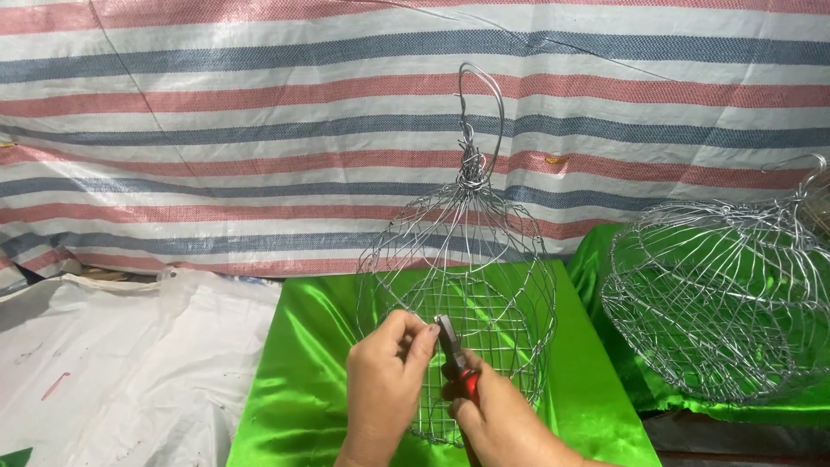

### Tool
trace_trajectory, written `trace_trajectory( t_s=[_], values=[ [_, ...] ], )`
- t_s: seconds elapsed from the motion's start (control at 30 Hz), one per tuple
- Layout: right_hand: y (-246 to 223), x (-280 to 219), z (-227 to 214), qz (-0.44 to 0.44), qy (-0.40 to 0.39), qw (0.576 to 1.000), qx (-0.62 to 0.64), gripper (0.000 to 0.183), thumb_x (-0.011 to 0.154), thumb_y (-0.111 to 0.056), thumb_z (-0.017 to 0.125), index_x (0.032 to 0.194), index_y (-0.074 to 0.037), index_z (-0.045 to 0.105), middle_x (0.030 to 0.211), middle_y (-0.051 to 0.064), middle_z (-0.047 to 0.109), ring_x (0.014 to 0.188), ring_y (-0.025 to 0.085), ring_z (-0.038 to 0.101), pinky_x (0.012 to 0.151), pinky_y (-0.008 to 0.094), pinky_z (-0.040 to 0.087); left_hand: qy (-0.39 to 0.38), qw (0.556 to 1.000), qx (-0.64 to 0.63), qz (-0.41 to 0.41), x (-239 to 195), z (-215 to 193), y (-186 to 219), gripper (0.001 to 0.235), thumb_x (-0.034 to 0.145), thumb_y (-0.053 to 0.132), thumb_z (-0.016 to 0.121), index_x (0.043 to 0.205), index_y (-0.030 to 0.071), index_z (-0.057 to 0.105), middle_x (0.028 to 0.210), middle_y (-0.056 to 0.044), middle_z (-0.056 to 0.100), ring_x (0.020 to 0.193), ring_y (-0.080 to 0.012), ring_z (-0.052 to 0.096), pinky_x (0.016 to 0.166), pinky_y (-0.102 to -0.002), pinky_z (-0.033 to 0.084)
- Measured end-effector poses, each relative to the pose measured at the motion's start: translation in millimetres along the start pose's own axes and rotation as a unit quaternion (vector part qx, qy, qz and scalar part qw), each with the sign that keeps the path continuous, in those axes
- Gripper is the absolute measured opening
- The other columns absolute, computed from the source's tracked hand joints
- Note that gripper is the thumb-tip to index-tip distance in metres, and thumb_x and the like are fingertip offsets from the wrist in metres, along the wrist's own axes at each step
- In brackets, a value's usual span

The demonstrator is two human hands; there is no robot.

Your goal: Using pliers to trim and secure wire mesh onto a metal frame to complete a structure.

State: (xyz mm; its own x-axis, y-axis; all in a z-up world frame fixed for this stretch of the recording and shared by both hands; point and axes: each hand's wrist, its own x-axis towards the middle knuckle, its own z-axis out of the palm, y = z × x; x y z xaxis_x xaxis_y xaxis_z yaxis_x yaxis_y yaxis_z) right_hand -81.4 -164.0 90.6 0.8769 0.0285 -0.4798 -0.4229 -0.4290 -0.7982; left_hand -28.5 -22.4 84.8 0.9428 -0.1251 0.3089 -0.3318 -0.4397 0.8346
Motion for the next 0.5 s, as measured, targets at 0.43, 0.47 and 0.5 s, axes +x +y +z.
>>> trace_trajectory(
  t_s=[0.43, 0.47, 0.5],
  values=[
    [-28.2, -13.4, -7.1, 0.097, 0.011, 0.992, -0.080, 0.063, 0.104, -0.023, 0.048, 0.160, -0.029, 0.021, 0.111, -0.002, 0.072, 0.091, 0.008, 0.067, 0.081, 0.021, 0.060, -0.057, 0.995, 0.065, -0.053, 9.8, -7.5, 6.1, 0.021, 0.098, 0.020, 0.062, 0.077, 0.016, 0.063, 0.061, 0.006, 0.063, 0.049, -0.0037, 0.051, 0.040, -0.014, 0.042],
    [-21.2, -9.2, -7.6, 0.059, 0.010, 0.996, -0.071, 0.058, 0.101, -0.021, 0.049, 0.156, -0.026, 0.030, 0.108, -0.001, 0.072, 0.093, 0.010, 0.068, 0.085, 0.026, 0.060, -0.056, 0.994, 0.063, -0.071, 9.9, -8.8, 9.8, 0.020, 0.097, 0.021, 0.063, 0.077, 0.016, 0.064, 0.063, 0.006, 0.065, 0.052, -0.0040, 0.055, 0.043, -0.016, 0.045],
    [-14.1, -5.1, -8.2, 0.021, 0.009, 0.998, -0.062, 0.053, 0.099, -0.020, 0.050, 0.151, -0.023, 0.040, 0.104, 0.000, 0.072, 0.094, 0.013, 0.068, 0.088, 0.030, 0.059, -0.054, 0.993, 0.061, -0.088, 10.0, -10.0, 13.6, 0.019, 0.096, 0.023, 0.064, 0.078, 0.017, 0.064, 0.065, 0.005, 0.068, 0.055, -0.0044, 0.058, 0.046, -0.018, 0.048]
  ],
)
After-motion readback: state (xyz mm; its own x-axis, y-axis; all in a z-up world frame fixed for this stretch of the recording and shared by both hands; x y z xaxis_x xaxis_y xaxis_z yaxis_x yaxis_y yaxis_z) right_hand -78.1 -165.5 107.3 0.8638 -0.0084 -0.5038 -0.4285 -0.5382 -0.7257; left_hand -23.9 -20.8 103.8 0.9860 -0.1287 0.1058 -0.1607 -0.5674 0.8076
